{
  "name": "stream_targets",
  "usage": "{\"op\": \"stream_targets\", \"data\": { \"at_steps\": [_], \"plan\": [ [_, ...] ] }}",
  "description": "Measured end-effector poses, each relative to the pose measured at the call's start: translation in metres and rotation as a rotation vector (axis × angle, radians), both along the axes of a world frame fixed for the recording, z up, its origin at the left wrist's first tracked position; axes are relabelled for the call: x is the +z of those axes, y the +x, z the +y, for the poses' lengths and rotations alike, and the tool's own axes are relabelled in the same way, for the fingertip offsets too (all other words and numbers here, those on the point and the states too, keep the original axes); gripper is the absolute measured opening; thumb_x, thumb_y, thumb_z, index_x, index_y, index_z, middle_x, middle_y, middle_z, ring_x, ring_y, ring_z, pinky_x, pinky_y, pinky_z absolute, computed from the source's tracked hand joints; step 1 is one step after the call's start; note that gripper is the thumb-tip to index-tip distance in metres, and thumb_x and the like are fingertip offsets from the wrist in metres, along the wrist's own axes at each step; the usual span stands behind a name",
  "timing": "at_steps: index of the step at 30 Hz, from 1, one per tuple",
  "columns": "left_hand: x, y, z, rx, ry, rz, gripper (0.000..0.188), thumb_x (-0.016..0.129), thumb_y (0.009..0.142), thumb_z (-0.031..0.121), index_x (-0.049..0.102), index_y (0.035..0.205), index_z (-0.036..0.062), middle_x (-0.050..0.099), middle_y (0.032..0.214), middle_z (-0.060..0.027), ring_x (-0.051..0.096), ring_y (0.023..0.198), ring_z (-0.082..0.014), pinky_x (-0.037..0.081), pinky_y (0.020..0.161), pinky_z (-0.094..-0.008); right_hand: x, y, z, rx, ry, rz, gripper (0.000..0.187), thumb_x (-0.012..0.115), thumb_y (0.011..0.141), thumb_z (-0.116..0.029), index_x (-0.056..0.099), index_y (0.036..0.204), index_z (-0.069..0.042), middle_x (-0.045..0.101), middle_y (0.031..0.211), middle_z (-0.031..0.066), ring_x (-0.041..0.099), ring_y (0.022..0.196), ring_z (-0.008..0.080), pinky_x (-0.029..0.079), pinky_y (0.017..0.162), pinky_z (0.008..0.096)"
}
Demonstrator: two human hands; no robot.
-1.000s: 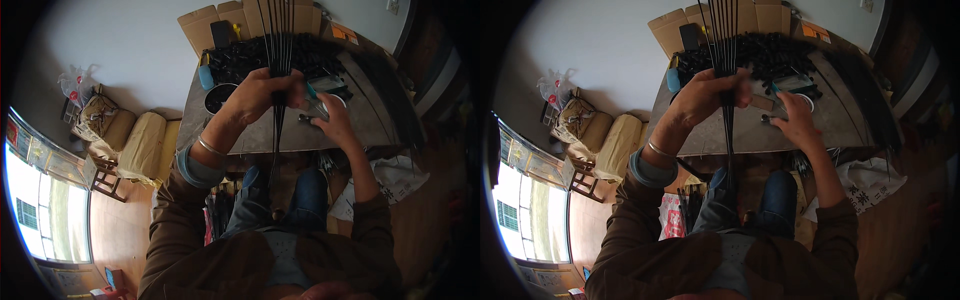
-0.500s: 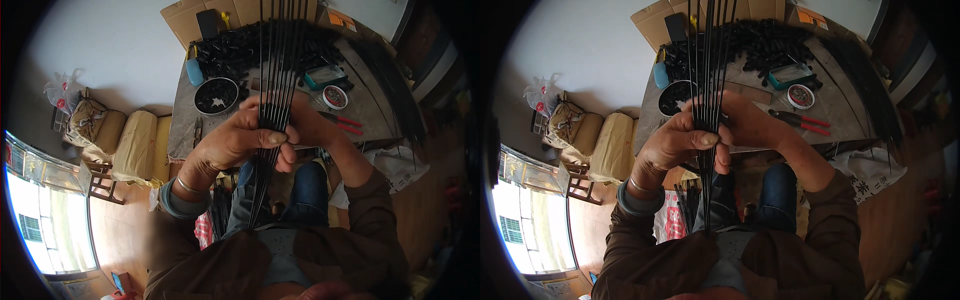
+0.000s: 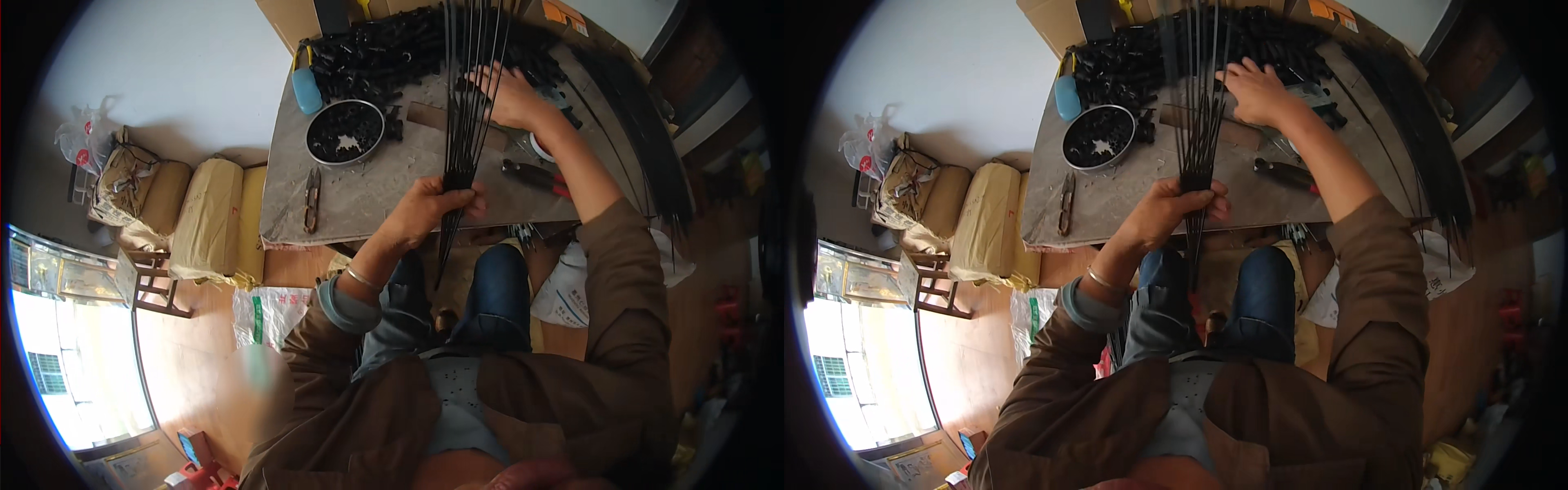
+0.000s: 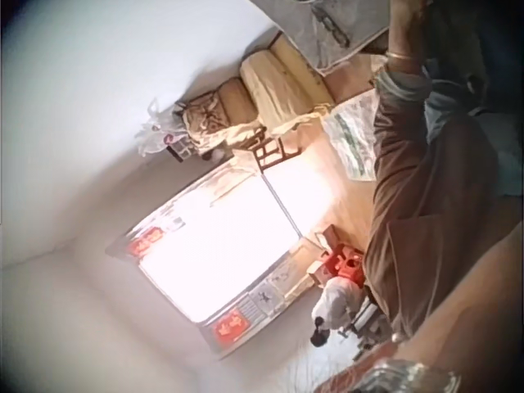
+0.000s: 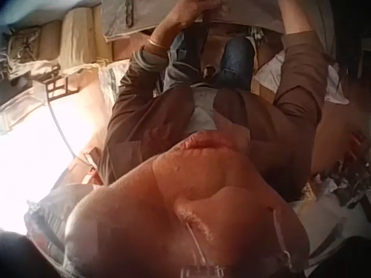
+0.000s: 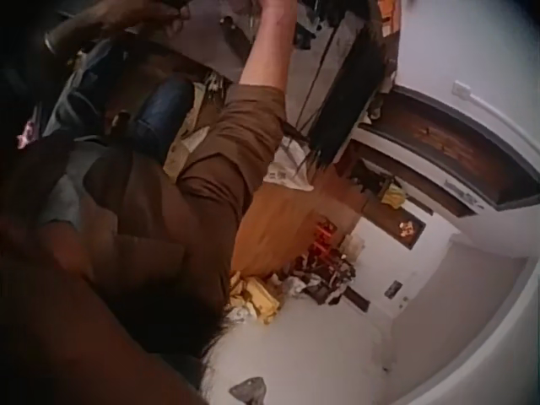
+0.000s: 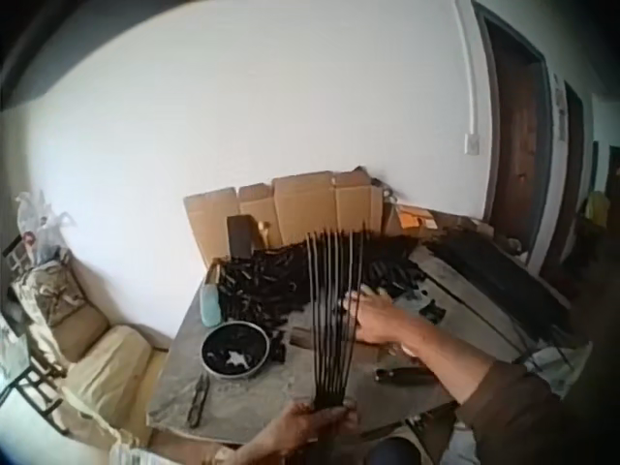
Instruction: Assembling a mechanical component by inserting black rods into a connector and adjusting them with pliers.
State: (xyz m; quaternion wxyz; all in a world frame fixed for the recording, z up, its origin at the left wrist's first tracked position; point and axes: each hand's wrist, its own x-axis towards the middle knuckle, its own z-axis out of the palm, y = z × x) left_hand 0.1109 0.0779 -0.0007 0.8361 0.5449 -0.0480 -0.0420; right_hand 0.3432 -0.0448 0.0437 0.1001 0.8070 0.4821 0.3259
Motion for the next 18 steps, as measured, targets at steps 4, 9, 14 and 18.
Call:
{"op": "stream_targets", "data": {
  "at_steps": [4,9,14,18],
  "plan": [
    [-0.021,0.007,-0.005,-0.027,-0.068,0.232,0.024,0.054,0.095,0.007,0.059,0.115,-0.0056,0.068,0.096,-0.0129,0.068,0.086,-0.0204,0.056,0.081,-0.0320,0.019,-0.011,-0.028,0.382,0.462,1.622,0.058,0.056,0.094,-0.029,0.039,0.142,-0.002,0.051,0.138,0.0145,0.052,0.125,0.0313,0.040,0.105,0.0392],
    [-0.010,0.013,-0.016,-0.038,-0.054,0.286,0.027,0.058,0.094,0.011,0.057,0.116,-0.0048,0.067,0.092,-0.0101,0.067,0.078,-0.0196,0.056,0.077,-0.0312,0.034,-0.064,-0.007,0.736,0.825,2.201,0.037,0.046,0.101,-0.025,0.052,0.126,0.002,0.062,0.112,0.0136,0.063,0.101,0.0274,0.051,0.092,0.0423],
    [-0.005,-0.001,-0.028,0.710,0.846,-0.225,0.087,0.080,0.076,0.032,0.035,0.141,-0.0029,0.038,0.140,-0.0241,0.045,0.129,-0.0313,0.041,0.102,-0.0459,0.049,-0.103,-0.012,0.644,0.721,1.838,0.030,0.046,0.101,-0.021,0.055,0.118,0.003,0.064,0.093,0.0109,0.067,0.085,0.0241,0.056,0.081,0.0369],
    [-0.019,0.009,0.005,0.478,1.431,-0.702,0.111,0.083,0.063,0.049,0.027,0.146,-0.0005,0.018,0.152,-0.0225,0.020,0.143,-0.0363,0.021,0.113,-0.0543,0.031,-0.150,-0.021,0.769,0.738,1.828,0.020,0.051,0.099,-0.013,0.062,0.111,0.000,0.068,0.089,0.0048,0.066,0.082,0.0134,0.053,0.076,0.0260]
  ]
}}
